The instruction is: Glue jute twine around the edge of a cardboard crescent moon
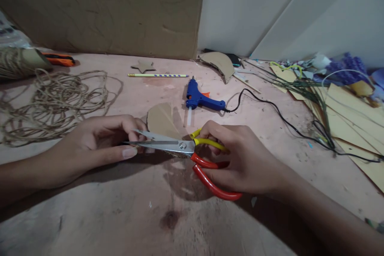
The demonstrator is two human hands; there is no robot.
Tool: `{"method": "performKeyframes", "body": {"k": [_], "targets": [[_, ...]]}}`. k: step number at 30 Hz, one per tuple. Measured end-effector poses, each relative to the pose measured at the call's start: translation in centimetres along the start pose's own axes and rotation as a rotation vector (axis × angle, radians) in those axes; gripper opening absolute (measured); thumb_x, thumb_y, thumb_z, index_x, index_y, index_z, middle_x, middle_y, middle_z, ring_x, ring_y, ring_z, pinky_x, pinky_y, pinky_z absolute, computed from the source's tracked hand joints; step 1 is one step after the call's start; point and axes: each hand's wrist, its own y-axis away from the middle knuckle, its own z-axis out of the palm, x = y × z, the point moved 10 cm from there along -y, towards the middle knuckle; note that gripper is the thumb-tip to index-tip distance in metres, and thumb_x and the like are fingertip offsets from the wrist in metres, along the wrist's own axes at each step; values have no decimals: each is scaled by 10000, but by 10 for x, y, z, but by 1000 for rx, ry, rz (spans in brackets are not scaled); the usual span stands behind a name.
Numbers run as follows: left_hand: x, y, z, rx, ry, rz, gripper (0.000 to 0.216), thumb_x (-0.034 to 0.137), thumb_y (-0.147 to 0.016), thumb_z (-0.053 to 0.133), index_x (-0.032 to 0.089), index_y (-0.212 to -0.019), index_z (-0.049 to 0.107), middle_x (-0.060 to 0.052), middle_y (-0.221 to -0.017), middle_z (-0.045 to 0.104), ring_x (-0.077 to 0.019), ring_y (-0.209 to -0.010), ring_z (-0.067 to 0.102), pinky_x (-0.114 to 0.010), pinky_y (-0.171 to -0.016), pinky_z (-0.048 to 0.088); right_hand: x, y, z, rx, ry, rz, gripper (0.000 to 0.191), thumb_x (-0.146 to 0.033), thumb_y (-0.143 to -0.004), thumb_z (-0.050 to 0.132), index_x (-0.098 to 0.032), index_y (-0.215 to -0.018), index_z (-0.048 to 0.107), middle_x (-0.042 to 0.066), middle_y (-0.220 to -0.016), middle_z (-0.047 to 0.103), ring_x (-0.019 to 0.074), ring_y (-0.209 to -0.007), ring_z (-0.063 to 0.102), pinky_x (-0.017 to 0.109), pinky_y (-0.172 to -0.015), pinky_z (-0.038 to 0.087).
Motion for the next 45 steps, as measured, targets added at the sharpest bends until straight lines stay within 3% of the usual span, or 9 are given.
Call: {"method": "performKeyframes", "body": {"k": [9, 13, 17, 22, 25, 28, 36, 41, 45], "targets": [[1, 1, 1, -4, -42, 13, 367, 504, -1115, 965, 240, -938, 781, -34, -1079, 893, -205, -1014, 841, -303, -923, 688, 9, 4, -7, 73, 34, 48, 204, -354, -1031, 930, -290, -1013, 738, -33, -810, 714, 151, -629, 527, 296, -576, 422], [9, 3, 3, -98, -147, 133, 209, 304, -1149, 853, 248, -959, 787, 2, -1044, 875, -180, -977, 807, -276, -895, 627, 10, 7, -19, 183, 65, 41, 239, -436, -1071, 934, -304, -1044, 737, -14, -823, 737, 182, -640, 572, 328, -606, 469], [16, 1, 3, -256, -543, 290, 114, 215, -1119, 747, 261, -1020, 780, -16, -1034, 823, -220, -994, 754, -328, -903, 562, -2, 6, -20, 194, 241, -71, 169, -388, -1065, 885, -300, -1082, 742, -20, -812, 765, 171, -601, 601, 319, -591, 442], [37, -3, -27, -65, -800, 305, 166, 328, -1211, 623, 278, -1125, 755, -42, -1111, 812, -289, -1036, 716, -410, -942, 518, -20, 7, -14, 187, 443, -237, 78, -290, -1087, 837, -290, -1084, 759, 29, -902, 880, 197, -646, 725, 321, -623, 472], [48, 4, -17, -89, -731, 303, 222, 347, -1282, 548, 290, -1254, 760, -37, -1312, 846, -294, -1196, 753, -410, -1077, 533, -29, 9, -7, 167, 420, -318, 127, -295, -1113, 890, -295, -1138, 766, 22, -933, 895, 190, -680, 760, 300, -646, 500], [54, 12, -1, -99, -694, 400, 176, 346, -1288, 584, 305, -1275, 755, -23, -1288, 846, -288, -1176, 755, -417, -1080, 521, -32, 11, -4, 151, 417, -341, 108, -280, -1131, 878, -291, -1173, 779, 16, -948, 902, 183, -693, 768, 292, -665, 512], [12, 10, -1, 1, -908, 414, 399, 590, -1316, 568, 255, -1477, 714, -111, -1408, 840, -371, -1256, 770, -497, -1059, 557, 31, 0, -50, 190, 616, -29, 259, -509, -1071, 820, -295, -1200, 756, 59, -880, 844, 302, -672, 762, 400, -640, 463], [10, 13, 11, -36, -1041, 480, 294, 341, -1209, 661, 243, -1471, 751, -130, -1489, 848, -373, -1341, 769, -500, -1116, 560, 79, -1, -78, 195, 680, 237, 437, -706, -976, 859, -320, -1132, 726, 81, -852, 808, 339, -683, 721, 427, -640, 397], [15, 17, 22, -104, -1029, 572, 305, 215, -1208, 643, 275, -1454, 814, -103, -1546, 873, -326, -1367, 790, -459, -1136, 564, 95, 6, -99, 320, 665, 370, 551, -830, -888, 875, -333, -1080, 733, 57, -790, 751, 313, -686, 694, 418, -653, 400]]}}
